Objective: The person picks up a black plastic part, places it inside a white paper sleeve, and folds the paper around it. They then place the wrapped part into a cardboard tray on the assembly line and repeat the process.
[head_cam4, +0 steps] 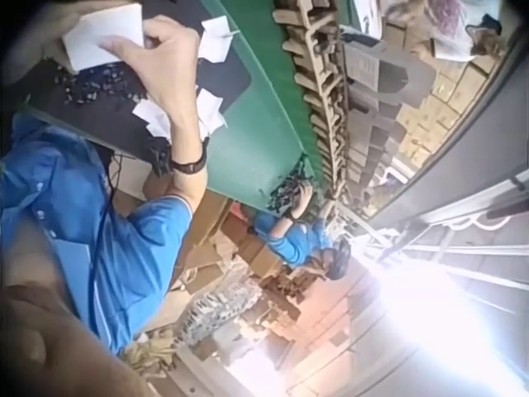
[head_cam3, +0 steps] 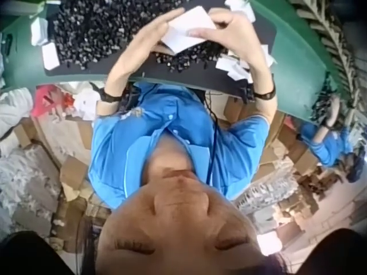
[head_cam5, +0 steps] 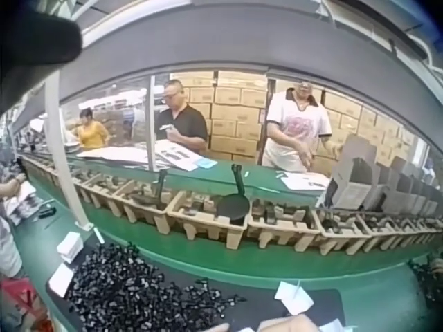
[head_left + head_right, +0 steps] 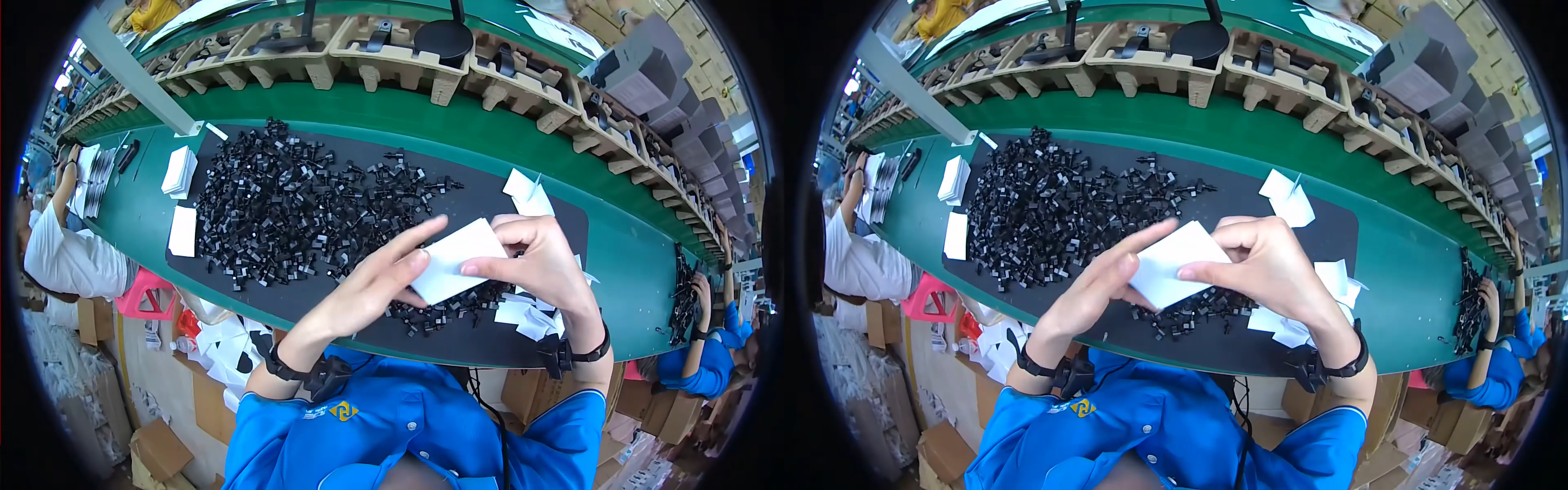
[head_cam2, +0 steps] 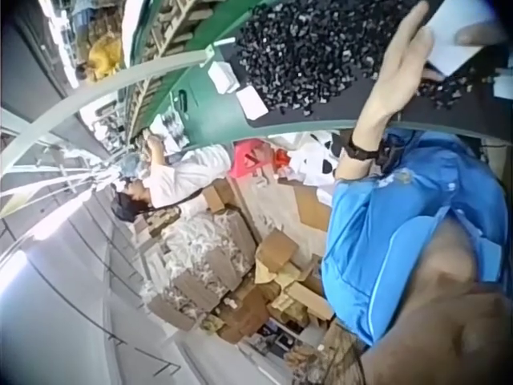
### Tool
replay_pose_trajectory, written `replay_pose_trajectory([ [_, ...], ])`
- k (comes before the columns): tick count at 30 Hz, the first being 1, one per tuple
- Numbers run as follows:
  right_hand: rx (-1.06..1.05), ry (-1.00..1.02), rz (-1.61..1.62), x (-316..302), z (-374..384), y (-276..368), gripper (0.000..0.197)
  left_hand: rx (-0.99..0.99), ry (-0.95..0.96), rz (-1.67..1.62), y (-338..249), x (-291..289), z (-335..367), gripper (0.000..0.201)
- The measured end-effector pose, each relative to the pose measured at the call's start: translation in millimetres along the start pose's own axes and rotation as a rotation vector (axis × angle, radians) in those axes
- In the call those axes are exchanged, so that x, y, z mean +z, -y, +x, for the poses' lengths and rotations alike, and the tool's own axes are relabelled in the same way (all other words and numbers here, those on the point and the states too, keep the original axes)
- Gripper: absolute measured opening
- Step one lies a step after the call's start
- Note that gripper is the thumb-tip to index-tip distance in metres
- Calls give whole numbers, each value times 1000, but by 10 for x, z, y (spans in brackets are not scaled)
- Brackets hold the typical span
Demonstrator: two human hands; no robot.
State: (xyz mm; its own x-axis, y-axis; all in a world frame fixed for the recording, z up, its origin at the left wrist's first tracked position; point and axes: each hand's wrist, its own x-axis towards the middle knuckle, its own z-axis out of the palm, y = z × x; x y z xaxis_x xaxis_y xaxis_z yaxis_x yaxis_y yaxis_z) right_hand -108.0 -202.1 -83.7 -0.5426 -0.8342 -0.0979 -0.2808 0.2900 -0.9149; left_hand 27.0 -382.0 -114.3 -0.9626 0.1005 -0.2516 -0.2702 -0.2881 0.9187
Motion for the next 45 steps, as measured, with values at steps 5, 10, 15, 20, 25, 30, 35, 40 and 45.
replay_pose_trajectory([
  [5,202,-158,28,134,-32,90,20,541,-342,973,45,286,-43,75],
  [10,127,-215,73,387,-145,63,23,653,-800,1554,241,361,123,79],
  [15,140,-147,83,359,-247,113,22,663,-634,1437,386,322,131,61],
  [20,-319,-360,-535,420,-351,180,33,166,-121,-81,298,230,24,33],
  [25,-489,-425,-888,498,-275,-36,53,195,-15,79,287,344,57,29],
  [30,-714,-594,-1217,498,-292,-163,57,154,-24,-66,313,315,125,29],
  [35,-887,-571,-1275,406,-328,-304,47,37,37,-152,257,269,132,30],
  [40,-938,-426,-1169,302,-336,-193,29,83,62,-58,270,260,55,31],
  [45,-627,-64,-492,190,-411,-44,21,96,57,14,346,206,-62,34],
])
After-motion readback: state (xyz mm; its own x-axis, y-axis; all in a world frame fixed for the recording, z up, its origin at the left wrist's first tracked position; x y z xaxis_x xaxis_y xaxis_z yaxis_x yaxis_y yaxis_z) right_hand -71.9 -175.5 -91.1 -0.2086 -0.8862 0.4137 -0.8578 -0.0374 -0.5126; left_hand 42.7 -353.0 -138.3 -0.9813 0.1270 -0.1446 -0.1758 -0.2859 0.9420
